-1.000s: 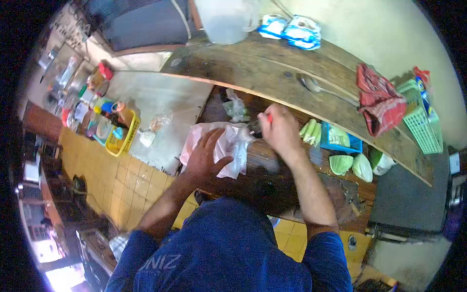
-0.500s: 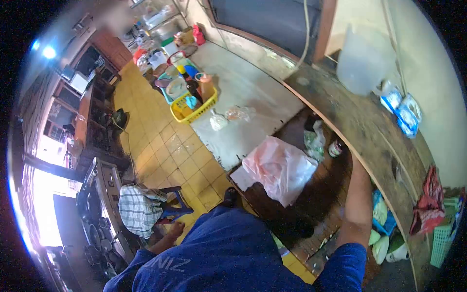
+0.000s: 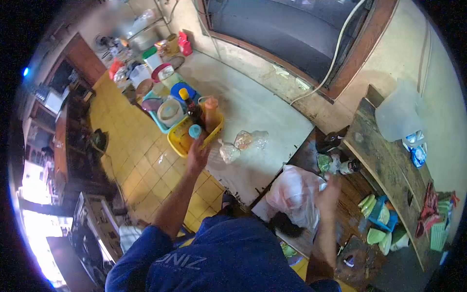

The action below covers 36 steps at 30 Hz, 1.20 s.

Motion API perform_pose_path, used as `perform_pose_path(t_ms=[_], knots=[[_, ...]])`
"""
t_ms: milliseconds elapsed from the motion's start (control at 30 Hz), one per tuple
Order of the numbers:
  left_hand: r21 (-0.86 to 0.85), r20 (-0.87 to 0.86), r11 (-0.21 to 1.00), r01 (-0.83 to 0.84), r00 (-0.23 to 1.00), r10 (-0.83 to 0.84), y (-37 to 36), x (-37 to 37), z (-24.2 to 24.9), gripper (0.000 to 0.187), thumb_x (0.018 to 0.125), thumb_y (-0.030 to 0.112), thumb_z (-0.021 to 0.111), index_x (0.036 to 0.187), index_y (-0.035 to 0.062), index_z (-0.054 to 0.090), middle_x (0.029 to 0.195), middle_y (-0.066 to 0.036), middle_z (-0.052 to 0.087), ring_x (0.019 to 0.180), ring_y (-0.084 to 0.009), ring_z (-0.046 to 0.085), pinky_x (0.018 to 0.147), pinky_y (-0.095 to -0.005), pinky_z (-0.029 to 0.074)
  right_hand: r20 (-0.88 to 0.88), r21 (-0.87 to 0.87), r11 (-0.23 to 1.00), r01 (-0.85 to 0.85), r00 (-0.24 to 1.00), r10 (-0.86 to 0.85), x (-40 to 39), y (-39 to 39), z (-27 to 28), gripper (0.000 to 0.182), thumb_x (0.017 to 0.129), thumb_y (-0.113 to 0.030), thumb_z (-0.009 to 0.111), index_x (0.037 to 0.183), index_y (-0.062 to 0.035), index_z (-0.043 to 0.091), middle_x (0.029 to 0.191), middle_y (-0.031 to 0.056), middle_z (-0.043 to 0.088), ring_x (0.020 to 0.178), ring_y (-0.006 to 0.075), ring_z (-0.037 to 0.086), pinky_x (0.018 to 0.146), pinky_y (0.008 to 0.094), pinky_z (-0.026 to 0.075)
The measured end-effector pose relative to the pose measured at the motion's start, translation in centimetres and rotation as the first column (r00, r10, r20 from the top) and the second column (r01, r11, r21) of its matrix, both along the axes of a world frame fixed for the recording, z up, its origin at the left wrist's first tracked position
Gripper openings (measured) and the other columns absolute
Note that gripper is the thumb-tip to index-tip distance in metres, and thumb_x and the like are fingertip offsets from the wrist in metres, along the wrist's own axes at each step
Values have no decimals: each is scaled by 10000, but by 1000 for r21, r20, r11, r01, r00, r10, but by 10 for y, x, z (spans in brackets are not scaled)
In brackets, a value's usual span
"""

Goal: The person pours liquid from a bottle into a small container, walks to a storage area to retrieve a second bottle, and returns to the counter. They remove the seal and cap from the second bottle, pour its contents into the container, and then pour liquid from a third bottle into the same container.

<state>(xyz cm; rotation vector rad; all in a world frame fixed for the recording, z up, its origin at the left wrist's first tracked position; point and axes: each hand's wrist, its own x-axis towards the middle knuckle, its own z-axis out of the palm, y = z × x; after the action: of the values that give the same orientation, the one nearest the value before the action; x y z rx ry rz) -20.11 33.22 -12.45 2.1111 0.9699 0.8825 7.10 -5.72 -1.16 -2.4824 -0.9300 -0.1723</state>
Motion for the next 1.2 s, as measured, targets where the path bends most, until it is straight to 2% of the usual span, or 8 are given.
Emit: perform_pose_path(t_ms=[167, 300, 500, 667, 733, 967, 1000, 1200], knots=[[154, -173, 981, -121, 974, 147, 84, 108, 17, 974, 774, 311, 745, 1502, 73, 144, 1335, -241, 477, 1265, -429, 411, 1040, -490, 375, -220, 3, 993, -118, 969, 116, -89, 49, -11, 437, 819, -171, 670, 1186, 28, 540, 1095, 247, 598, 1062, 417, 558, 924, 466, 464], [141, -421, 971, -191, 876, 234, 75, 130, 38, 881, 731, 291, 768, 1427, 68, 276, 1248, -201, 526, 1170, -398, 477, 971, -499, 412, -359, -38, 998, -47, 933, 30, -129, 51, -5, 404, 830, -172, 665, 1170, 18, 557, 1098, 244, 599, 1053, 409, 566, 928, 453, 469], [459, -14, 864, 207, 974, -226, 60, 112, 72, 560, 705, 109, 775, 1169, -11, 485, 1113, -228, 529, 1064, -418, 495, 887, -497, 441, -432, 51, 998, 31, 902, -6, -149, 56, 16, 389, 852, -205, 676, 1167, -6, 565, 1062, 237, 609, 963, 377, 608, 839, 435, 510], [-88, -70, 651, 754, 647, -759, -22, 95, 161, 428, 702, 185, 799, 1036, 10, 597, 1084, -205, 604, 1029, -394, 571, 906, -452, 466, -517, 286, 958, 34, 847, 125, -141, 118, 75, 588, 849, -310, 703, 1276, 21, 472, 1043, 224, 631, 889, 345, 663, 704, 413, 547], [156, -166, 539, 828, 560, -812, -58, 89, 167, 442, 630, 224, 831, 977, 60, 610, 931, -158, 649, 885, -364, 630, 779, -444, 499, -478, 282, 959, -22, 863, 161, -132, 140, 82, 642, 844, -324, 707, 1309, 25, 432, 1033, 234, 635, 904, 360, 666, 702, 428, 549], [-65, -29, 708, 703, 708, -706, -93, 76, 131, 763, 645, 340, 844, 1240, 30, 480, 1039, -168, 646, 995, -374, 620, 878, -478, 478, -403, 260, 962, -77, 897, 181, -109, 145, 60, 525, 813, -293, 728, 1151, 33, 495, 915, 230, 665, 790, 403, 681, 684, 436, 557], [-156, -253, 668, 728, 624, -740, -94, 80, 125, 697, 657, 307, 820, 1213, 17, 516, 1037, -173, 645, 1012, -368, 618, 891, -467, 479, -402, 213, 974, -81, 901, 163, -108, 145, 64, 494, 815, -312, 717, 1116, 25, 516, 884, 238, 659, 782, 407, 675, 670, 454, 552], [-173, -95, 443, 880, 433, -896, -88, 82, 117, 578, 676, 287, 763, 1166, 54, 564, 1050, -174, 641, 985, -369, 626, 881, -449, 492, -351, 128, 974, -186, 910, 220, -105, 145, 61, 464, 778, -333, 723, 1062, 5, 578, 859, 223, 652, 784, 391, 668, 688, 458, 550]])
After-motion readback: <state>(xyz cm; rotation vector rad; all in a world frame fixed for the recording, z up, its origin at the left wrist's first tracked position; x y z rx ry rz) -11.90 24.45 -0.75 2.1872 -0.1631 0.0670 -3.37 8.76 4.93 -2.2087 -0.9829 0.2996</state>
